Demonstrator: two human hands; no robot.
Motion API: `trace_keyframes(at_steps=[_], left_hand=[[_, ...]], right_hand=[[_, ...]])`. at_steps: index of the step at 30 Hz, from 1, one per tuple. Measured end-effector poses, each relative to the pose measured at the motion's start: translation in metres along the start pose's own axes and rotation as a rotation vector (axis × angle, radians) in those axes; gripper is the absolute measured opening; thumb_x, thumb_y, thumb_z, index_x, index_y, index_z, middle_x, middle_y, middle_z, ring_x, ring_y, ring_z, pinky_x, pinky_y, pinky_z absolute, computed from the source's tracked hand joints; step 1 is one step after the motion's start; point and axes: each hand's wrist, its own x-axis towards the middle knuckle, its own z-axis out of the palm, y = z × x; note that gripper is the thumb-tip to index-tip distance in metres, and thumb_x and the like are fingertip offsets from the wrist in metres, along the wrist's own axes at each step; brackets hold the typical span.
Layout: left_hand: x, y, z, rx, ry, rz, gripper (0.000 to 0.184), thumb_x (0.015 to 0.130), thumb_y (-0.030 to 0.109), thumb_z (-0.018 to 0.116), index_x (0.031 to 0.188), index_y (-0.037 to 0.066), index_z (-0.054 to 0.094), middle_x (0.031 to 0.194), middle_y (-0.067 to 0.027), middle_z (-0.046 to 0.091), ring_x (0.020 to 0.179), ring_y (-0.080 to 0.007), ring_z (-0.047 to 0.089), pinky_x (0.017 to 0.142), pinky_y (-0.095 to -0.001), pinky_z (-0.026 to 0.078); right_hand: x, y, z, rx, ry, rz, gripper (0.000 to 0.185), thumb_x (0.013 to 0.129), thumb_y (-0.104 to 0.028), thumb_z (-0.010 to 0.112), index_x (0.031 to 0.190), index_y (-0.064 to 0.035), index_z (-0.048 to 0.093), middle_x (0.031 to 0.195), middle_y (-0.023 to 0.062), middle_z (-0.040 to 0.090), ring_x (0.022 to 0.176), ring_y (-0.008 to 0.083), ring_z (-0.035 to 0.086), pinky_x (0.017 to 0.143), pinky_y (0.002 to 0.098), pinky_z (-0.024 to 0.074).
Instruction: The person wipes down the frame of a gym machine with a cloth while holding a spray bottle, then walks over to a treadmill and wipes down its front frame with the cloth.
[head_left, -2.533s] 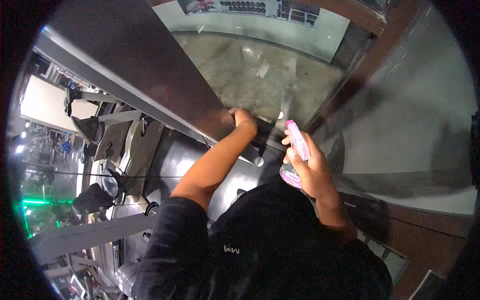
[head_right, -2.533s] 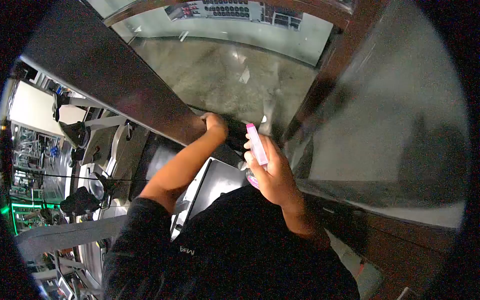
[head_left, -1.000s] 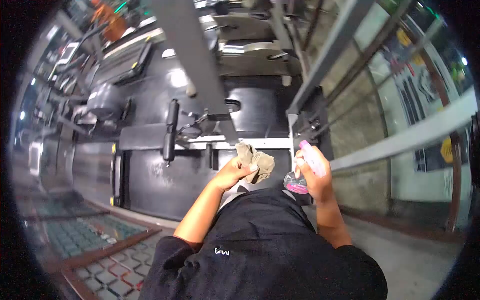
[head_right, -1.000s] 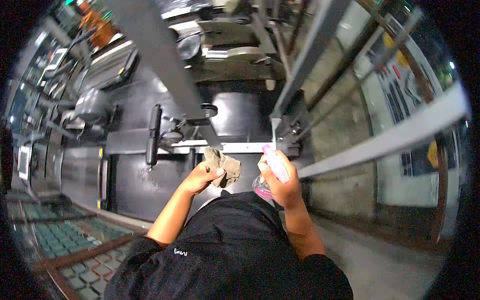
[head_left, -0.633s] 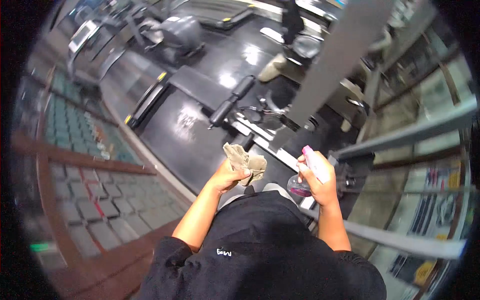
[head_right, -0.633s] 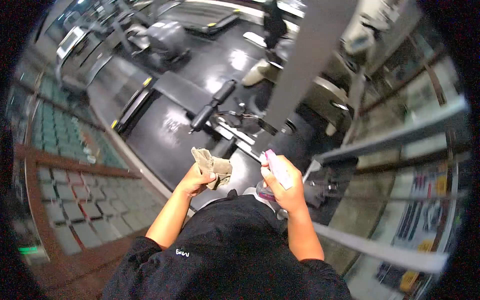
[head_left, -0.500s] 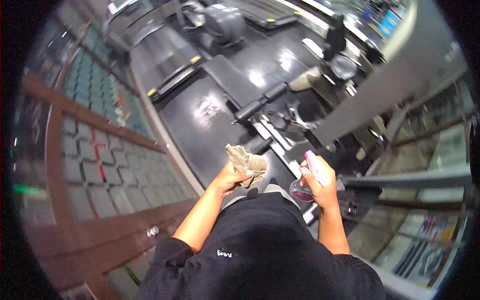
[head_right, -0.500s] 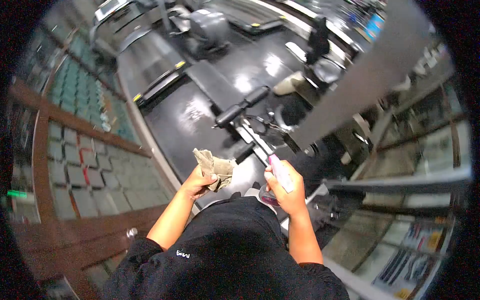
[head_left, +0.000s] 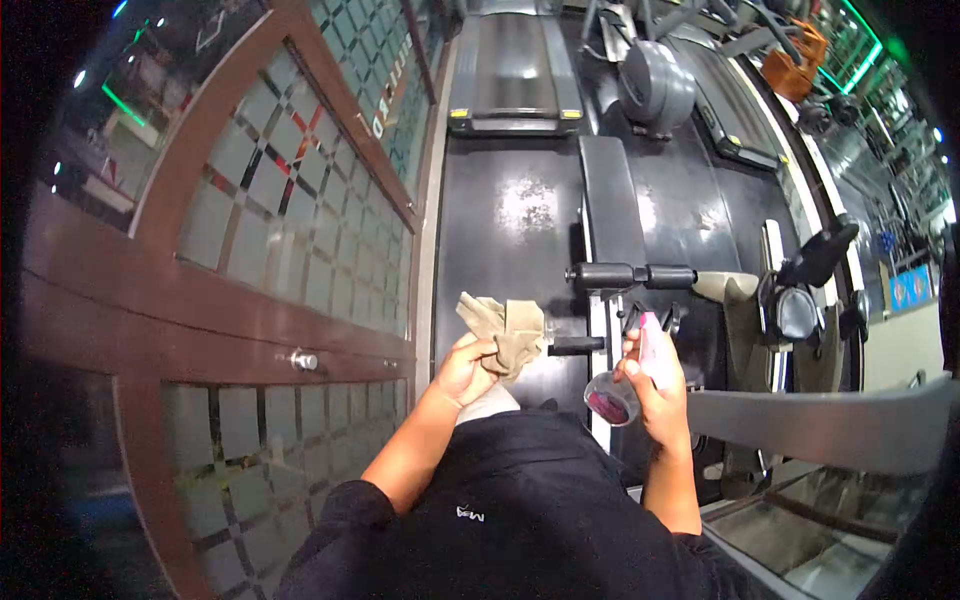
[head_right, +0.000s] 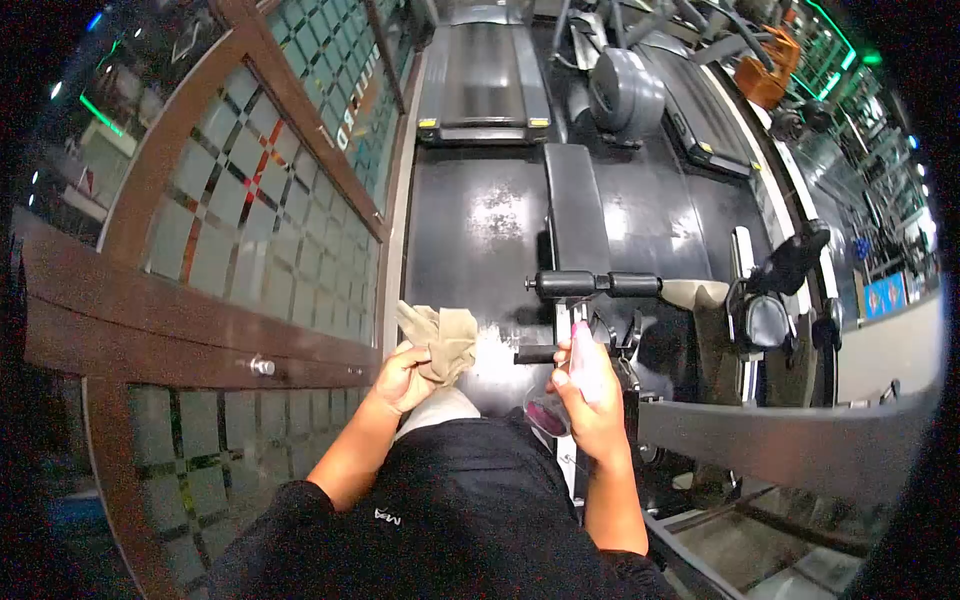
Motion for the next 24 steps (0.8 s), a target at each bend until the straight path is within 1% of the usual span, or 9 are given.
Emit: trace_keyframes(at_steps=[2,5,9,11,14,17,18,22,24], left_hand=[[-0.004,0.006,0.007,0.007,0.073,0.098,0.065,0.095,0.006,0.061,0.153,0.001,0.034,0.15,-0.0186,0.05,0.139,-0.0377,0.05,0.116,-0.0532,0.041],[-0.01,0.029,0.013,0.006,0.085,0.187,0.063,0.096,0.01,0.064,0.151,-0.004,0.036,0.146,-0.0199,0.053,0.134,-0.0349,0.055,0.115,-0.049,0.042],[-0.001,0.063,-0.027,-0.027,0.146,0.328,0.064,0.098,0.013,0.062,0.153,-0.002,0.033,0.148,-0.02,0.052,0.136,-0.034,0.053,0.115,-0.0495,0.042],[0.011,0.095,-0.041,0.01,0.194,0.313,0.06,0.096,0.008,0.058,0.151,-0.003,0.036,0.147,-0.0193,0.052,0.136,-0.0339,0.053,0.115,-0.0493,0.042],[0.035,0.152,-0.049,0.028,0.196,0.286,0.054,0.092,0.002,0.052,0.145,-0.003,0.043,0.141,-0.0167,0.057,0.132,-0.0326,0.056,0.113,-0.0465,0.044],[0.073,0.201,-0.066,0.147,0.265,0.289,0.053,0.092,0.002,0.054,0.144,-0.002,0.044,0.137,-0.0155,0.059,0.13,-0.031,0.058,0.11,-0.0442,0.046],[0.089,0.211,-0.071,0.15,0.357,0.342,0.044,0.094,0.005,0.053,0.138,-0.004,0.049,0.131,-0.0153,0.063,0.12,-0.0284,0.063,0.104,-0.0419,0.05],[0.136,0.261,-0.077,0.152,0.441,0.253,0.034,0.092,0.005,0.06,0.125,0.0,0.058,0.117,-0.0103,0.068,0.107,-0.0233,0.068,0.097,-0.0382,0.054],[0.16,0.276,-0.088,0.13,0.473,0.197,0.036,0.092,0.004,0.061,0.127,0.002,0.057,0.118,-0.0088,0.067,0.109,-0.0229,0.067,0.097,-0.0388,0.053]], right_hand=[[0.021,0.007,0.001,-0.019,-0.078,0.049,0.049,0.099,-0.008,0.063,0.145,0.0008,0.048,0.118,0.0084,0.057,0.094,0.0146,0.061,0.079,0.0313,0.0558],[0.062,0.019,0.009,-0.043,-0.202,0.063,0.054,0.102,-0.012,0.062,0.151,-0.0021,0.044,0.124,0.0095,0.057,0.096,0.0155,0.061,0.082,0.0329,0.0558],[0.126,0.028,0.044,0.012,-0.251,0.044,0.051,0.102,-0.012,0.061,0.15,-0.0012,0.045,0.126,0.0098,0.058,0.096,0.0166,0.061,0.082,0.034,0.0554],[0.159,0.024,0.071,0.045,-0.233,0.037,0.044,0.101,-0.013,0.06,0.142,0.0019,0.05,0.123,0.0105,0.06,0.093,0.0179,0.062,0.082,0.0347,0.0544],[0.207,0.022,0.102,0.073,-0.241,0.024,0.053,0.101,-0.014,0.06,0.149,0.0014,0.043,0.127,0.012,0.059,0.098,0.0189,0.062,0.083,0.0359,0.0549],[0.248,0.02,0.126,0.093,-0.255,-0.014,0.051,0.102,-0.011,0.06,0.149,0.0008,0.044,0.127,0.0118,0.058,0.096,0.0189,0.063,0.083,0.0345,0.0549],[0.263,0.021,0.132,0.105,-0.259,-0.032,0.051,0.102,-0.01,0.06,0.149,0.0003,0.045,0.128,0.0116,0.057,0.094,0.0187,0.063,0.083,0.0337,0.0549],[0.311,0.018,0.147,0.081,-0.222,0.024,0.046,0.1,-0.01,0.064,0.142,0.0004,0.05,0.121,0.0104,0.061,0.093,0.0172,0.065,0.083,0.0335,0.0554],[0.335,0.022,0.147,0.03,-0.19,0.045,0.043,0.1,-0.009,0.065,0.139,-0.0001,0.052,0.12,0.0095,0.062,0.093,0.0161,0.065,0.083,0.0327,0.0555]])
